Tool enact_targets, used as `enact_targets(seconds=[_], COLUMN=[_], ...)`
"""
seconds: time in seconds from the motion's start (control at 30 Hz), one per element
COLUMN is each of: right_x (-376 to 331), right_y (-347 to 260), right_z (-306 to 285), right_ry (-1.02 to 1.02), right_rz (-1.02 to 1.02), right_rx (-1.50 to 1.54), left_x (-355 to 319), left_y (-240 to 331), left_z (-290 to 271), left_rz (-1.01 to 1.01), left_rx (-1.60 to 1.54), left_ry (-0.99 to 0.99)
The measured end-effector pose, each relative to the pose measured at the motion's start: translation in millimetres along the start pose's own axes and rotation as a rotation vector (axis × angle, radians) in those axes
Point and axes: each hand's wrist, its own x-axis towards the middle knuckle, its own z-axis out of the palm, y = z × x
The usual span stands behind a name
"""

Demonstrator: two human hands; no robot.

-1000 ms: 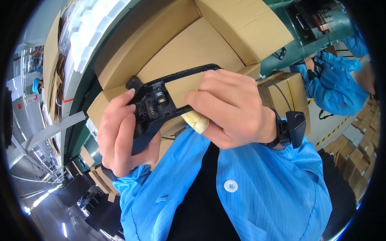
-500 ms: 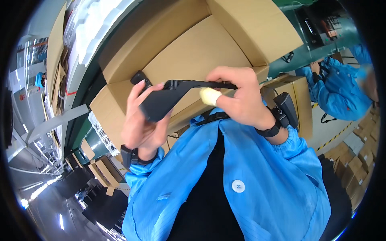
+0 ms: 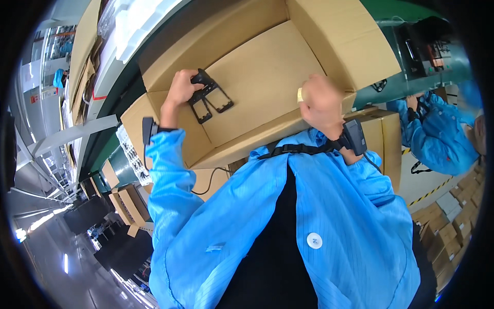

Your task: Inspecting and organizing black plastic electronic component housings on a factory assembly line.

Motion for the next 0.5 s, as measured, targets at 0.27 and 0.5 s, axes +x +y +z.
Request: enact_targets(seconds=[0.27, 0.5], right_x=[-12, -49], right_y=[7, 41], right_z=[-33, -119], right_ry=[0.103, 0.459], right_rz=[0.067, 0.592], right_rx=[0.133, 0.031], left_x=[23, 0], left_y=[-73, -54], left_z=[58, 65], left_rz=[-0.027, 0.040], left_rx=[0.328, 0.719], left_ry=[0.012, 0.243])
